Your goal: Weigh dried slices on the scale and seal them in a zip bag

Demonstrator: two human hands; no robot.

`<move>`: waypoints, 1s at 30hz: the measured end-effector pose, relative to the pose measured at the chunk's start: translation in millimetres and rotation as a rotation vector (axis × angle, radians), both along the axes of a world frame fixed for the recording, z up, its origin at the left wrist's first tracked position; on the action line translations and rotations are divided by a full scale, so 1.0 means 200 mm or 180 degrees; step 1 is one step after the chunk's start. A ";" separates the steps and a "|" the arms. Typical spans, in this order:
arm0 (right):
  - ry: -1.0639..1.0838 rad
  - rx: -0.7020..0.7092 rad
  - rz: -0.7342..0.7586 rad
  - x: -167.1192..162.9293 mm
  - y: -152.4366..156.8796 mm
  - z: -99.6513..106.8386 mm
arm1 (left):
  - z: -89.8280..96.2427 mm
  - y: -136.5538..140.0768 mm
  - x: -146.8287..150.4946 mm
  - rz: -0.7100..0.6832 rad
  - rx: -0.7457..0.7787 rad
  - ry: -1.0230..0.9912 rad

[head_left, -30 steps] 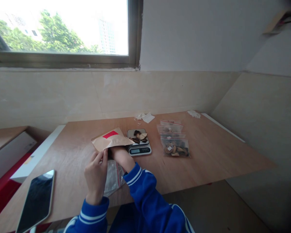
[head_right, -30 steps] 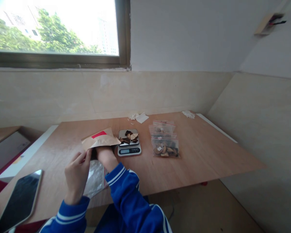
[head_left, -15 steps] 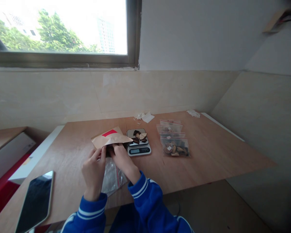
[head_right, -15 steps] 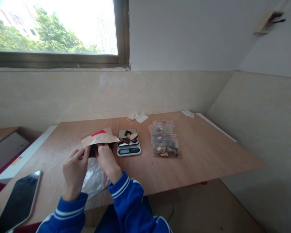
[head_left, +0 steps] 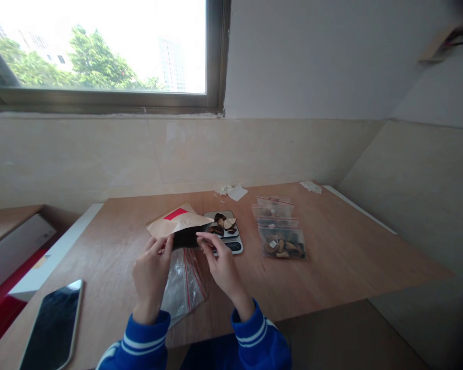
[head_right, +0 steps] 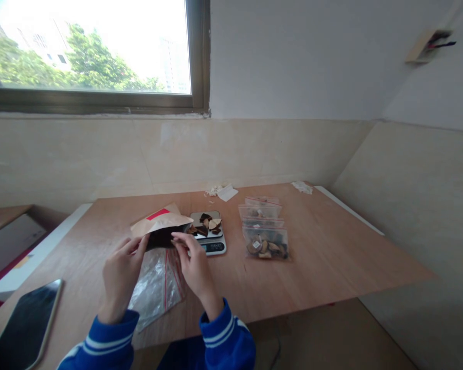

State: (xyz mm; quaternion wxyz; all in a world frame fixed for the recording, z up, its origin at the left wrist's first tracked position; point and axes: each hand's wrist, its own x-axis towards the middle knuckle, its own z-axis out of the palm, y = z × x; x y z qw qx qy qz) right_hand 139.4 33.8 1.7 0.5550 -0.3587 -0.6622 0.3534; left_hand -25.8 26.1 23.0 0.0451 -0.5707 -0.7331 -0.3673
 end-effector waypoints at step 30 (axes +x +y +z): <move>0.1403 -0.0967 -0.0911 0.58 0.96 -0.50 | 0.01 0.09 -0.09 -0.0022 0.0140 0.0242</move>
